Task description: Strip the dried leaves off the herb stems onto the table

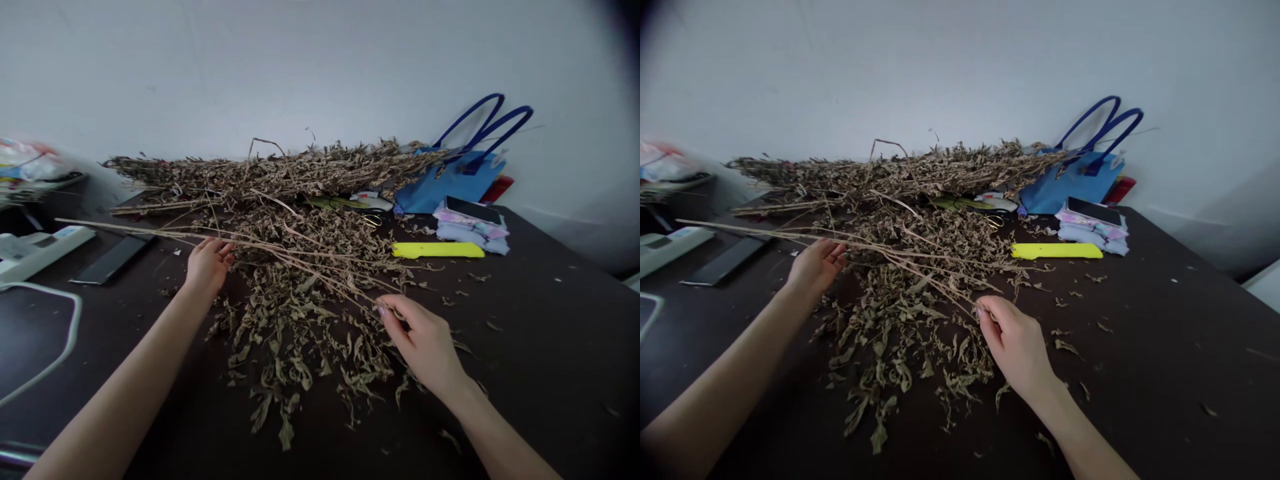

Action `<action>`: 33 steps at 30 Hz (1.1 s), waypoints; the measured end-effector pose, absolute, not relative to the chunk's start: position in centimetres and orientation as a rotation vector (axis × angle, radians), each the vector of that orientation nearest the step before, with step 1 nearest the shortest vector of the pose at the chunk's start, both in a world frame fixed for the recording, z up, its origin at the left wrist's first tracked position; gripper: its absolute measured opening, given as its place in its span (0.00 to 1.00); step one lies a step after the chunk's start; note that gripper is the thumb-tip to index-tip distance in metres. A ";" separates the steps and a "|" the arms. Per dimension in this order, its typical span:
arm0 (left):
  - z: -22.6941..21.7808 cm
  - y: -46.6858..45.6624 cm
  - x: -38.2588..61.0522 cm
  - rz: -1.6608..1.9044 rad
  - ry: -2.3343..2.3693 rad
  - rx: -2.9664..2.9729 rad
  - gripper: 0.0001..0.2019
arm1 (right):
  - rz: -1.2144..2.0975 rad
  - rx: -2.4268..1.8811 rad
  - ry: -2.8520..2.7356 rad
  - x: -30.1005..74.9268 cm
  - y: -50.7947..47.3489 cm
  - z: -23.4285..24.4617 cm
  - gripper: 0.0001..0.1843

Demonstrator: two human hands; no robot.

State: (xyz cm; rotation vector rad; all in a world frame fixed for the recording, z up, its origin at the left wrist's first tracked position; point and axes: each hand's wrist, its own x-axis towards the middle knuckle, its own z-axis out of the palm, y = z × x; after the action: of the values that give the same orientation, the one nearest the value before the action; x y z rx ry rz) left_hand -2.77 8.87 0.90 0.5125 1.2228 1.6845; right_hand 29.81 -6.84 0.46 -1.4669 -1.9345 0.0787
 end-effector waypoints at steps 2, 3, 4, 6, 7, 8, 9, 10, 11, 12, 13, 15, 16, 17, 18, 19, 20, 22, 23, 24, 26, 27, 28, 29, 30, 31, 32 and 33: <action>1.6 9.3 -2.5 1.715 1.198 0.552 0.09 | 0.082 -1.468 -1.921 29.8 -6.9 0.6 0.08; 2.0 9.6 -2.4 1.723 1.184 0.573 0.10 | 0.083 -1.470 -1.914 29.8 -6.9 0.7 0.08; 2.5 9.9 -2.2 1.727 1.171 0.594 0.10 | 0.083 -1.471 -1.905 29.8 -6.9 0.8 0.09; 3.5 10.6 -1.7 1.731 1.150 0.634 0.09 | 0.081 -1.469 -1.888 29.9 -7.0 1.0 0.09; 4.0 11.0 -1.5 1.732 1.143 0.655 0.09 | 0.077 -1.466 -1.884 29.9 -7.0 1.1 0.09; 4.5 11.4 -1.3 1.731 1.137 0.677 0.09 | 0.070 -1.463 -1.880 29.9 -7.0 1.2 0.09; 4.8 11.7 -1.1 1.729 1.132 0.701 0.09 | 0.062 -1.464 -1.878 29.8 -7.0 1.2 0.09; 5.1 11.9 -0.9 1.722 1.130 0.726 0.08 | 0.056 -1.468 -1.881 29.8 -7.0 1.2 0.09; 5.2 12.1 -0.8 1.714 1.129 0.746 0.08 | 0.054 -1.473 -1.889 29.8 -7.0 1.1 0.09; 5.2 12.2 -0.7 1.703 1.134 0.762 0.08 | 0.052 -1.477 -1.898 29.8 -7.0 1.1 0.09; 5.1 12.2 -0.8 1.687 1.141 0.774 0.08 | 0.057 -1.481 -1.910 29.8 -7.0 1.0 0.09; 4.5 11.9 -1.0 1.650 1.167 0.781 0.08 | 0.075 -1.484 -1.934 29.7 -7.0 0.8 0.09; 4.0 11.7 -1.1 1.625 1.176 0.784 0.08 | 0.088 -1.487 -1.944 29.6 -7.0 0.7 0.09; 3.5 11.4 -1.3 1.610 1.193 0.781 0.09 | 0.102 -1.492 -1.955 29.5 -7.0 0.7 0.09; 3.1 11.0 -1.4 1.589 1.201 0.784 0.09 | 0.115 -1.498 -1.968 29.4 -7.1 0.6 0.09; 2.6 10.7 -1.6 1.573 1.211 0.791 0.09 | 0.121 -1.500 -1.981 29.3 -7.1 0.6 0.09; 2.2 10.3 -1.7 1.561 1.223 0.800 0.09 | 0.120 -1.501 -1.991 29.3 -7.1 0.6 0.09; 1.6 9.6 -1.8 1.558 1.258 0.834 0.09 | 0.110 -1.504 -2.007 29.2 -7.2 0.5 0.09; 1.4 9.1 -1.7 1.565 1.281 0.861 0.09 | 0.105 -1.506 -2.013 29.2 -7.2 0.5 0.09; 1.3 8.6 -1.6 1.587 1.307 0.896 0.11 | 0.103 -1.509 -2.019 29.2 -7.2 0.5 0.09; 1.4 7.3 -1.0 1.669 1.358 0.995 0.18 | 0.105 -1.510 -2.030 29.1 -7.1 0.5 0.09; 1.6 6.5 -0.6 1.722 1.370 1.058 0.21 | 0.105 -1.507 -2.034 29.1 -7.1 0.5 0.09; 1.8 5.6 -0.1 1.759 1.373 1.120 0.22 | 0.105 -1.502 -2.038 29.1 -7.1 0.5 0.09; 2.0 4.6 0.5 1.782 1.366 1.217 0.23 | 0.104 -1.496 -2.043 29.0 -7.1 0.4 0.09; 2.1 3.6 1.2 1.798 1.356 1.434 0.22 | 0.106 -1.491 -2.050 28.9 -7.1 0.4 0.09; 2.3 2.7 2.0 1.777 1.317 1.609 0.21 | 0.109 -1.487 -2.057 28.8 -7.1 0.4 0.09; 2.4 1.8 2.7 1.723 1.269 1.744 0.18 | 0.110 -1.484 -2.066 28.8 -7.1 0.3 0.09; 2.4 1.1 3.4 1.629 1.244 1.860 0.14 | 0.108 -1.482 -2.078 28.7 -7.1 0.2 0.09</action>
State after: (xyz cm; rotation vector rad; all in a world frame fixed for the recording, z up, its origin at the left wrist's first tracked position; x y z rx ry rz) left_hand 3.41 1.11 2.40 1.8602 1.2437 1.6287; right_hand 28.72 -7.13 0.22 -1.4819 -2.0780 0.1085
